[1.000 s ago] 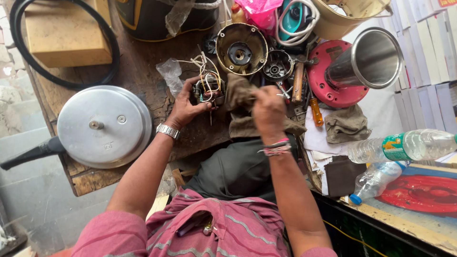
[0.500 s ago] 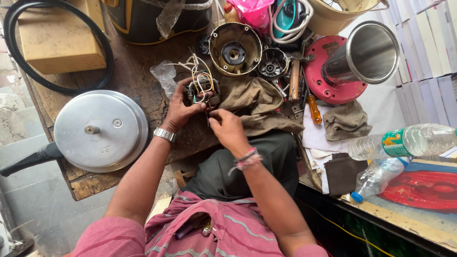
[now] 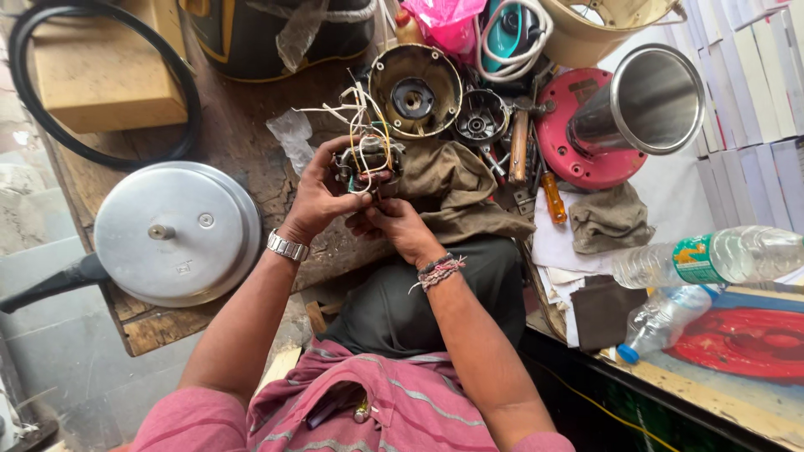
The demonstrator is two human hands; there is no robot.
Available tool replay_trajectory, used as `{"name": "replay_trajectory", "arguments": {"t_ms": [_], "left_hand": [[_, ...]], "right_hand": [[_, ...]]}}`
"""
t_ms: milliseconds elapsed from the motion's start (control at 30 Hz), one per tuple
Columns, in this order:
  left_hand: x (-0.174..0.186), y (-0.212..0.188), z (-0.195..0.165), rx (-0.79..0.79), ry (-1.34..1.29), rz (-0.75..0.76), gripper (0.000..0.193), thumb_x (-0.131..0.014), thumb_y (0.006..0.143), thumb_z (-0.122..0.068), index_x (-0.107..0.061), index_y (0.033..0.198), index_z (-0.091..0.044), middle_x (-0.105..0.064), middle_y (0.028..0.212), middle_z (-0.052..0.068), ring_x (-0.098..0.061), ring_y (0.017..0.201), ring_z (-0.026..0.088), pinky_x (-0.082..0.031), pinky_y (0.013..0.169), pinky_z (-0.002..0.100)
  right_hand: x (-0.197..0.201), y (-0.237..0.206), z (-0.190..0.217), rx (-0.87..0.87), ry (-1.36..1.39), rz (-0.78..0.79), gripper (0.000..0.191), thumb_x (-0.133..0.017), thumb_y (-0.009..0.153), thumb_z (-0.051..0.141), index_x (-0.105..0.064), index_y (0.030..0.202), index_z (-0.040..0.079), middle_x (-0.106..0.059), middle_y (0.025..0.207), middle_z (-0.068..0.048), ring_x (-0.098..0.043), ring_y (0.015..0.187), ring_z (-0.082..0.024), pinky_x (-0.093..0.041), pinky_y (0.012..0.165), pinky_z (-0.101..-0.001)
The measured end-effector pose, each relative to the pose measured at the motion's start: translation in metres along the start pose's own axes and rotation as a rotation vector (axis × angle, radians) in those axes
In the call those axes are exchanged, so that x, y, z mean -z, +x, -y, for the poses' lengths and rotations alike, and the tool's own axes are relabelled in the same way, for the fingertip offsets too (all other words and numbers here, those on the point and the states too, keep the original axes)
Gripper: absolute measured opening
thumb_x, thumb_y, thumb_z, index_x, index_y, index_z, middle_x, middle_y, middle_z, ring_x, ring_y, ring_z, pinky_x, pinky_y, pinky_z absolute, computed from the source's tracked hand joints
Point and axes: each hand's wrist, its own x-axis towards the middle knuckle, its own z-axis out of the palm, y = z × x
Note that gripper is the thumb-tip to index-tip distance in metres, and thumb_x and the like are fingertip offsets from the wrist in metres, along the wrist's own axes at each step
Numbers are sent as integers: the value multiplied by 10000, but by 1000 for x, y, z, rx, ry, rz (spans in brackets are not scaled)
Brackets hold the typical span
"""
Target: The person sits at a cluttered workbench and uses a screwdriver to loosen and tighten screws on a small electrical component with wires. They repeatedly wipe the component with a cloth, rotate it to access different sides, and continue adjusting the screws throughout the clip.
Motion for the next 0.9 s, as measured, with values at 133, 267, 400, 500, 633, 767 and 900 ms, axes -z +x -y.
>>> {"name": "replay_trajectory", "arguments": {"t_ms": [133,267,400,500,633,767,900], "left_hand": [[-1,2,-12,31,-5,27,838,-853,775,-6,-428,1489,-114,-653,1342,86,-666,1255,220,-571,1080,389],[-2,-1,-6,17,54,21,872,-859,769,13,-418,1509,-124,-635,1353,92,-635,1264,216,-557,1102,404],[-5,-1,4,4,78,-30,880,-840,758,30,-406,1505,-138,-616,1365,87,-633,1267,212,-564,1100,408],[-9,1,7,4,0,-55,874,-825,760,37,-393,1498,-142,-614,1361,92,-658,1252,220,-568,1085,408],[-5,2,3,-20,-56,-45,866,-827,779,55,-408,1517,-119,-626,1362,128,-659,1246,228,-570,1097,414],[1,-1,-2,4,-53,-45,862,-836,760,46,-421,1499,-110,-633,1347,121,-661,1240,229,-573,1073,414],[-2,-1,0,0,-29,-60,865,-842,745,26,-425,1489,-119,-627,1351,97,-660,1244,220,-540,1068,413]], "right_hand": [[-4,1,0,104,-66,-1,292,-684,1000,287,-716,1107,18,-783,952,-57,-682,767,-110,-515,688,-259],[-2,4,-8,150,-106,-91,242,-714,985,241,-732,1059,11,-765,894,-59,-679,727,-116,-512,665,-256],[-1,5,-12,164,-100,-219,169,-724,940,181,-753,1023,37,-766,838,-51,-695,687,-115,-557,639,-269],[-4,4,-10,255,-203,-313,173,-756,951,155,-764,1062,23,-747,861,-57,-666,735,-105,-522,651,-258],[-8,-3,1,133,-57,-157,199,-707,974,192,-724,1126,65,-750,930,-30,-675,796,-86,-503,683,-234],[-8,-2,3,30,6,-60,223,-646,972,249,-708,1097,74,-780,927,-29,-717,796,-96,-529,684,-235],[-3,2,-6,139,-83,-121,211,-732,963,194,-723,1077,17,-753,864,-56,-671,742,-105,-534,685,-261]]}}
